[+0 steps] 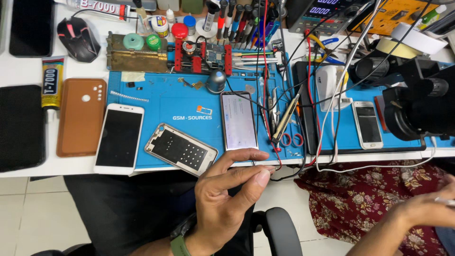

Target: The person uses a precision tool to scrape or clean a small component held between their fingers. They intermittently pick up a smartphone, scroll through apps, and place it back on the workbench while continuing to work on the small component.

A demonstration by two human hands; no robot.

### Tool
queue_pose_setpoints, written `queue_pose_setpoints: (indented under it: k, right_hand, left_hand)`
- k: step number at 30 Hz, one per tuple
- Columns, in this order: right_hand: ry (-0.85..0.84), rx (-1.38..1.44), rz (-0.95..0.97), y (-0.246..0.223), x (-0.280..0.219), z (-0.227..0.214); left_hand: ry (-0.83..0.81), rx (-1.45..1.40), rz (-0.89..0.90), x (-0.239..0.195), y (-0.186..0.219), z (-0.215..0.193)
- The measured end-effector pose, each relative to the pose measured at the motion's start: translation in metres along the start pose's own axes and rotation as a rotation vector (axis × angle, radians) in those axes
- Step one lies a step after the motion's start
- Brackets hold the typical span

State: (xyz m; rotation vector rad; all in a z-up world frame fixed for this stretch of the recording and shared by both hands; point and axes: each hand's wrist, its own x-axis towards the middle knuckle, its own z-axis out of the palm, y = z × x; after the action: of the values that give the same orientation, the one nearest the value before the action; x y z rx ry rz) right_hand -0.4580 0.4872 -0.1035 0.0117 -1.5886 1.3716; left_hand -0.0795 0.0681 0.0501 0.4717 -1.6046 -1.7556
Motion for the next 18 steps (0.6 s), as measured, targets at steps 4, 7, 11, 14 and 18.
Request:
queue_pose_setpoints:
  k: [4, 7, 11, 14, 18]
  right_hand:
    - [-0.232, 0.069, -0.497, -0.221, -0.151, 0.010]
    - [-0.512, 0.326, -0.472, -0.316, -0.217, 0.016]
    - [-0.966, 0.431, -0.571, -0.367, -0.260, 0.020]
    - [-0.929, 0.490, -0.519, -0.382, -0.283, 0.033]
    - [-0.819, 0.555, -0.440, -0.393, -0.306, 0.038]
  left_hand:
    - [-0.014, -0.051, 0.006, -0.010, 0.010, -0.009]
    - [-0.006, -0.036, 0.040, -0.016, 0.014, -0.017]
    - [0.029, 0.012, 0.119, -0.023, 0.013, -0.030]
    - [0.092, -0.002, 0.174, -0.028, 0.001, -0.039]
    - [0.175, -0.108, 0.141, -0.029, -0.002, -0.045]
